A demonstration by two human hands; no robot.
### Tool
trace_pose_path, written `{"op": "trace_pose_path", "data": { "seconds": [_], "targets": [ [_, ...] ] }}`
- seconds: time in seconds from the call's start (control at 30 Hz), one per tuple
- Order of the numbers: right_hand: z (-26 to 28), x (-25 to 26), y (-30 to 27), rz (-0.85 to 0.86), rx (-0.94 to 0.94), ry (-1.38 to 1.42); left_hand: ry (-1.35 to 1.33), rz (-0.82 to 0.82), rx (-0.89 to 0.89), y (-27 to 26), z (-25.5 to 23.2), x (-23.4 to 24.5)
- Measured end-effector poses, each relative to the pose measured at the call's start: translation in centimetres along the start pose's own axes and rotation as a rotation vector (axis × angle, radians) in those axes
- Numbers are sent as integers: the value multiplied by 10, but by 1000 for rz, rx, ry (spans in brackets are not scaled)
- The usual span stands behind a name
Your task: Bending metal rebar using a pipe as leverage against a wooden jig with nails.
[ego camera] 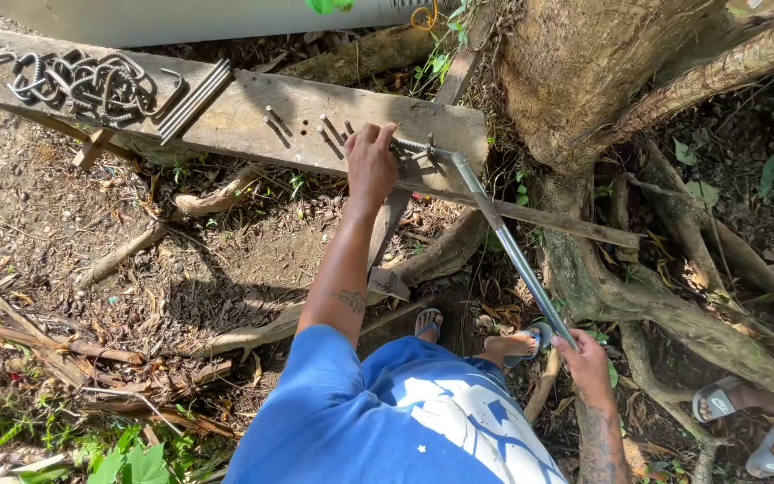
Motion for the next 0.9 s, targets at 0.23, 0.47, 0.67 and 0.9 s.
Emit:
{"op": "trace_pose_path", "data": {
  "seconds": [0.23,0.47,0.67,0.9],
  "targets": [
    [0,0,-1,-3,36,48,7,44,11,0,1,-13],
    [-6,1,2,16,44,83,17,52,45,-1,8,-27],
    [-4,0,3,21,37,100,17,37,50,-1,7,-23],
    [-13,2,10,32,3,150,9,44,67,0,6,-20]
  ]
}}
Point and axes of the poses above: each hand's wrist, its own y-axis towards the middle knuckle, its own x-axis out of the back of the hand, z = x × y, the point moved 6 cm from there along y, towards the middle knuckle, and after that the axes turned 4 degrees about y, right-handed, at the moved point
